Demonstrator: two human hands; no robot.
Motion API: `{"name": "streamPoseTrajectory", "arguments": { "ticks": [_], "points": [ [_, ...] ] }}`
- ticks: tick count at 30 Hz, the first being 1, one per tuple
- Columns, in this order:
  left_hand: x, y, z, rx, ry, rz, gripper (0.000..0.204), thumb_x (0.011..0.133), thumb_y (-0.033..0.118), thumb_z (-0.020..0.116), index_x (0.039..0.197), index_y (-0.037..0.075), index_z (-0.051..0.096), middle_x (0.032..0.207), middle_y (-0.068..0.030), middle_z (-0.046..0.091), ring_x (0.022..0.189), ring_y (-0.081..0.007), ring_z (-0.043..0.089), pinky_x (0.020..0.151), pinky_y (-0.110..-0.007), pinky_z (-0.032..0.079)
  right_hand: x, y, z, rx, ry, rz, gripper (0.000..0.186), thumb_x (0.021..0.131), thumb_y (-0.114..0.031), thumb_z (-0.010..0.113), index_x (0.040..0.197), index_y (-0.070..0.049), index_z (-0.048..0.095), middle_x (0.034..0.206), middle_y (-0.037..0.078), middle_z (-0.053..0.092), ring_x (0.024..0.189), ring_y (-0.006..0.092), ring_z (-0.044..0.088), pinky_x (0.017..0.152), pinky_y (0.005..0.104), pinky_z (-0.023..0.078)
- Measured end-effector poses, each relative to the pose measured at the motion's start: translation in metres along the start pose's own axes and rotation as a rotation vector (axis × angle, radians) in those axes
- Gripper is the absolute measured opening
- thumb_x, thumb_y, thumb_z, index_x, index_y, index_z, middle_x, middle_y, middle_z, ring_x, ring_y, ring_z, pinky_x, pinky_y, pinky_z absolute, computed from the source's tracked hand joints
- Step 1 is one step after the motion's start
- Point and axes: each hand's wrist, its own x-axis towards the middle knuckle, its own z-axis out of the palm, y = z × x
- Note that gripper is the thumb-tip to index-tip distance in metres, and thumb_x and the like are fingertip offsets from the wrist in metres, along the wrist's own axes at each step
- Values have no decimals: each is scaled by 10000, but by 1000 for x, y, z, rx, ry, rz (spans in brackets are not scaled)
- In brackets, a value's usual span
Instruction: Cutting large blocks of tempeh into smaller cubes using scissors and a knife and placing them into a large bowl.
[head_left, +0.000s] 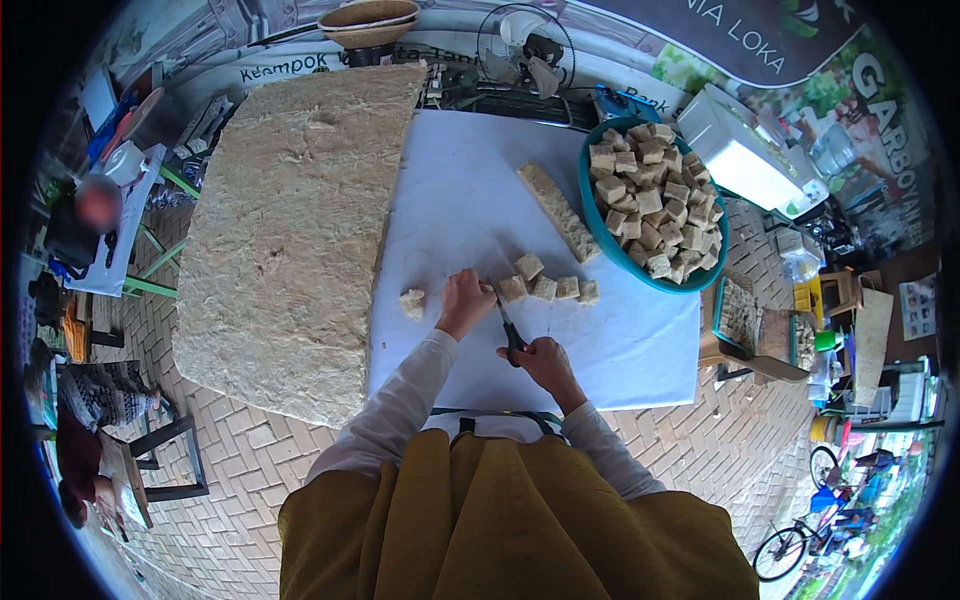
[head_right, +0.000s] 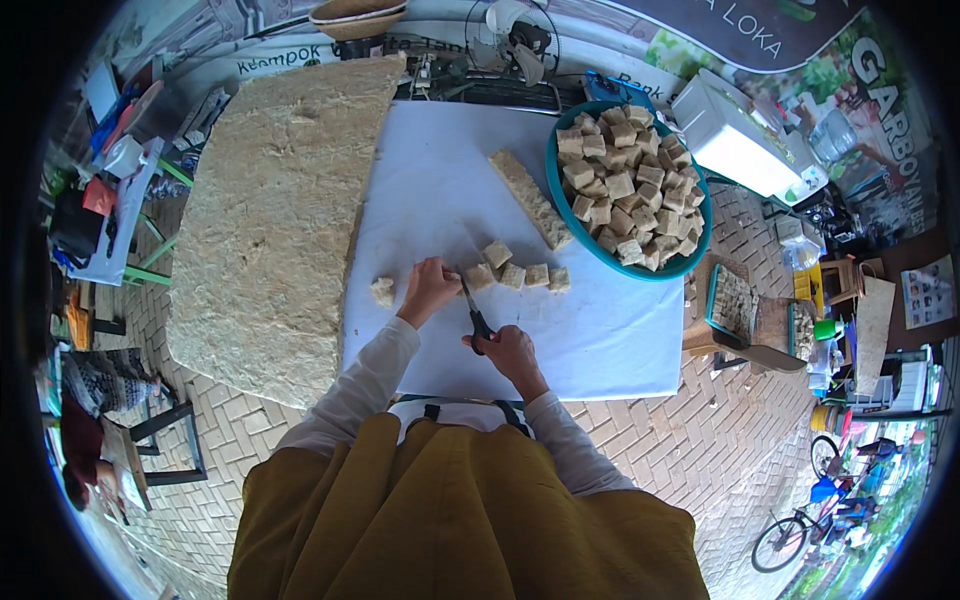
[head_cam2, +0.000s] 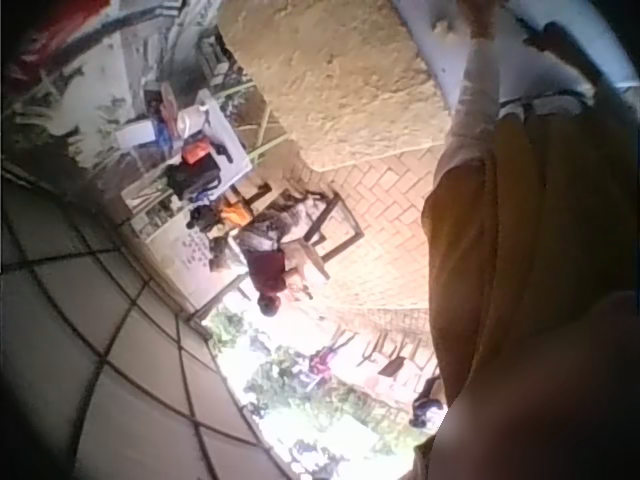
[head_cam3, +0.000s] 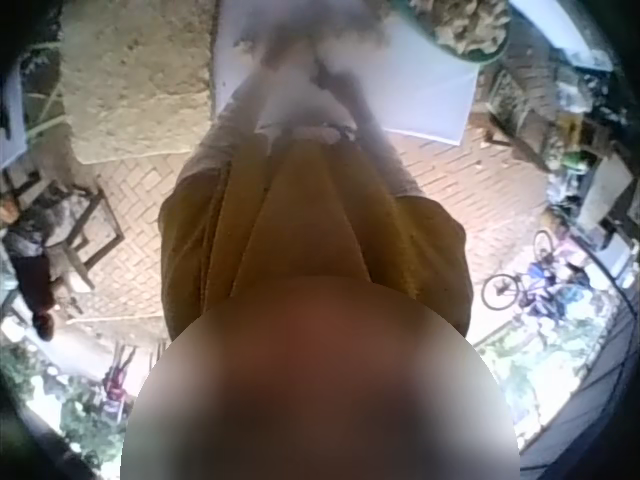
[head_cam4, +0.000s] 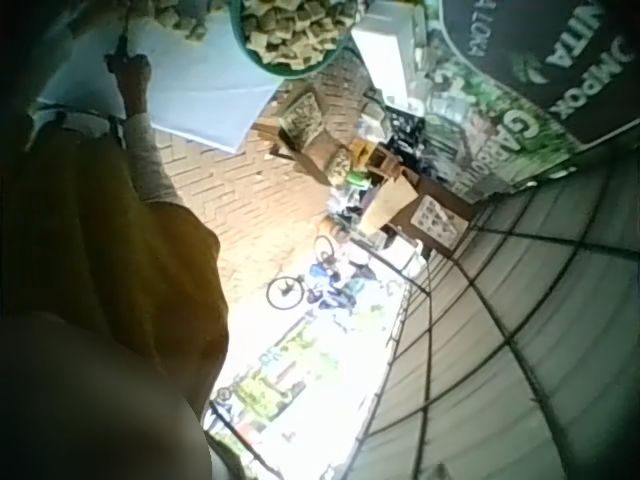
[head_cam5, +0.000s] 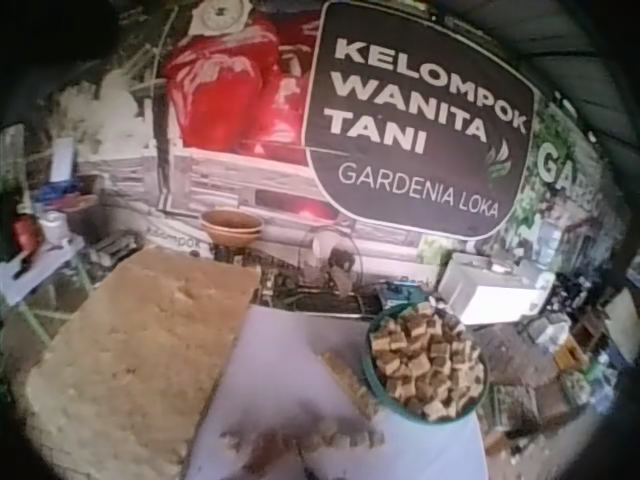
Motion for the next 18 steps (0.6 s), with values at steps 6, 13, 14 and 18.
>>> {"name": "streamPoseTrajectory", "arguments": {
  "ticks": [6,13,14,18],
  "points": [
    [0,9,-16,165,18,88,235,668,130,603,849,-17,586,805,-223,626,802,-391,609,712,-452,486,-5,20,3,-101,164,-108,435,629,-392,789,703,-21,574,656,125,571,637,299,570,614,396,453],
    [10,2,-38,-169,-32,290,289,668,163,676,903,44,558,776,-129,603,762,-325,600,725,-412,470,-16,3,-9,-227,147,-199,317,598,-154,772,803,-55,552,891,118,499,889,311,510,736,416,434],
    [10,10,-36,-170,-39,301,289,668,163,676,903,44,558,776,-129,603,762,-325,600,725,-412,470,-8,14,-14,-226,158,-191,317,598,-154,772,803,-55,552,891,118,499,889,311,510,736,416,434],
    [6,12,-21,-133,-171,453,303,664,85,704,934,67,568,992,-115,550,951,-327,531,770,-414,455,22,9,-48,-379,630,-348,497,615,-96,730,1059,-100,508,1033,142,466,907,343,473,813,437,398]
  ]
}}
